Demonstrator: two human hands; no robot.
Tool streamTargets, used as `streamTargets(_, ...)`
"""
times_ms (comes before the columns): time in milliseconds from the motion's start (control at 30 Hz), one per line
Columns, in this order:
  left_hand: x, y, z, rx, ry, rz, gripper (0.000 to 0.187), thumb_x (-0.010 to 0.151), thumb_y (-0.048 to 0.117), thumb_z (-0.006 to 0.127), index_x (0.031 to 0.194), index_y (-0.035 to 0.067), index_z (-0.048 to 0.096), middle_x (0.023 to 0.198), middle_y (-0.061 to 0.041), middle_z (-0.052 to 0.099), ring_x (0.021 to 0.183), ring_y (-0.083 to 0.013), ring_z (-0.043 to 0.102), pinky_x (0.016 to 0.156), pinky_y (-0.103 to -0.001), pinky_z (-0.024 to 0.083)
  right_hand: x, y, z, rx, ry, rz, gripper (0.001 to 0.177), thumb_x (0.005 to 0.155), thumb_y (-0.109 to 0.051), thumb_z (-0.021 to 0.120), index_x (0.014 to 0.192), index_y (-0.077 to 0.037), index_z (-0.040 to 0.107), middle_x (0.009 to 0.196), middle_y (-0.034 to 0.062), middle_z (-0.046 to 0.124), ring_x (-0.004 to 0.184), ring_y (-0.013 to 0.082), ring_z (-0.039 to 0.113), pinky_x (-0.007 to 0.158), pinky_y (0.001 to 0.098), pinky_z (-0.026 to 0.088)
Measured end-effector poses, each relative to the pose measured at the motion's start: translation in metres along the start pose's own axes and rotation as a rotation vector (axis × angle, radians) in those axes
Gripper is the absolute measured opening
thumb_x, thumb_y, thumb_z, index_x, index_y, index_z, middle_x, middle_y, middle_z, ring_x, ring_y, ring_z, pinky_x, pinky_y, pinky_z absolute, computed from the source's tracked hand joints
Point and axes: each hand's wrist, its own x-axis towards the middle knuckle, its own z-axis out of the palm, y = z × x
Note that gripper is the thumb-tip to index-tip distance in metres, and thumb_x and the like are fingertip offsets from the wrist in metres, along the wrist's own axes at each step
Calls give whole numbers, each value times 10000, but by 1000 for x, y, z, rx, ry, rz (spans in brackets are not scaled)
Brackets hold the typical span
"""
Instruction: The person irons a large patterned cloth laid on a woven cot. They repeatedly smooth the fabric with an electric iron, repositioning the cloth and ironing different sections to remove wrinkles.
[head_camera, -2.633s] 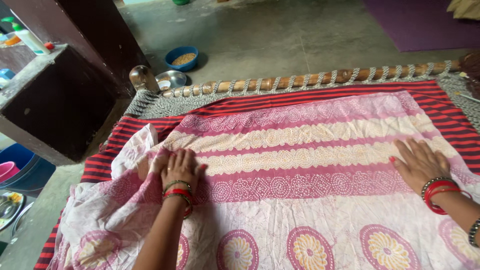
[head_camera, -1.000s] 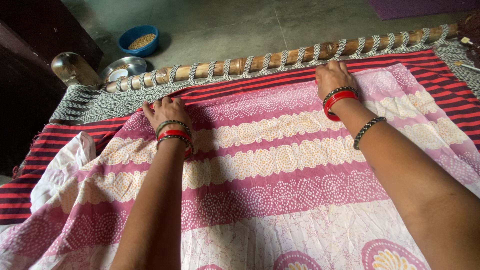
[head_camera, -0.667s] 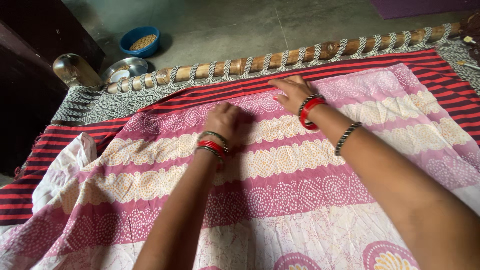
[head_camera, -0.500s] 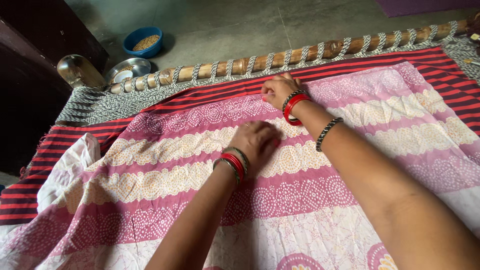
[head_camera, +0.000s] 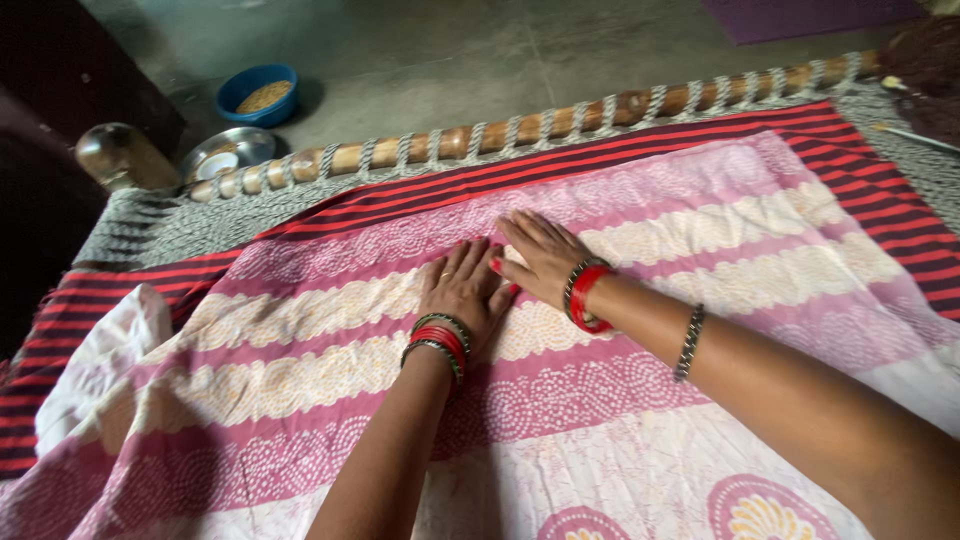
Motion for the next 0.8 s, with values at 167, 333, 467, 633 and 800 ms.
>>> streamTargets(167,-3,4,-3,50,-34,-31,748,988,657,271,1607,238,235,1688,3,180,1557,-208,124,1248,-427,58,-69,64,-37,-144,-197,289,780,1001,-627,161,1634,-196,11,1720,51,-63,1574,202,-44,1252,448,17)
streamTargets(333,-2,7,-7,90,-63,-44,754,980,671,250,1609,259,203,1689,25,150,1552,-195,105,1246,-415,52,-116,147,-69,-204,-152,450,792,984,-650,114,1631,-211,-15,1718,44,-69,1567,185,-55,1249,426,13)
streamTargets(467,-2,8,-6,119,-81,-56,744,981,671,239,1609,277,186,1687,42,141,1550,-179,95,1249,-411,48,-144,196,-84,-212,-88,552,807,960,-669,114,1628,-232,-8,1715,30,-48,1568,169,-57,1242,427,3)
streamTargets(633,-1,7,-4,116,-73,-67,741,979,667,253,1609,283,184,1691,44,138,1553,-183,91,1248,-418,48,-168,215,-70,-255,7,561,825,967,-673,167,1625,-191,48,1705,53,20,1570,196,-24,1235,456,-6)
streamTargets(800,-22,3,-1,103,31,-81,752,971,654,325,1611,272,226,1698,0,168,1555,-210,114,1248,-421,71,-226,210,-53,-317,56,578,820,982,-667,196,1622,-167,82,1702,84,49,1566,233,-3,1231,471,17)
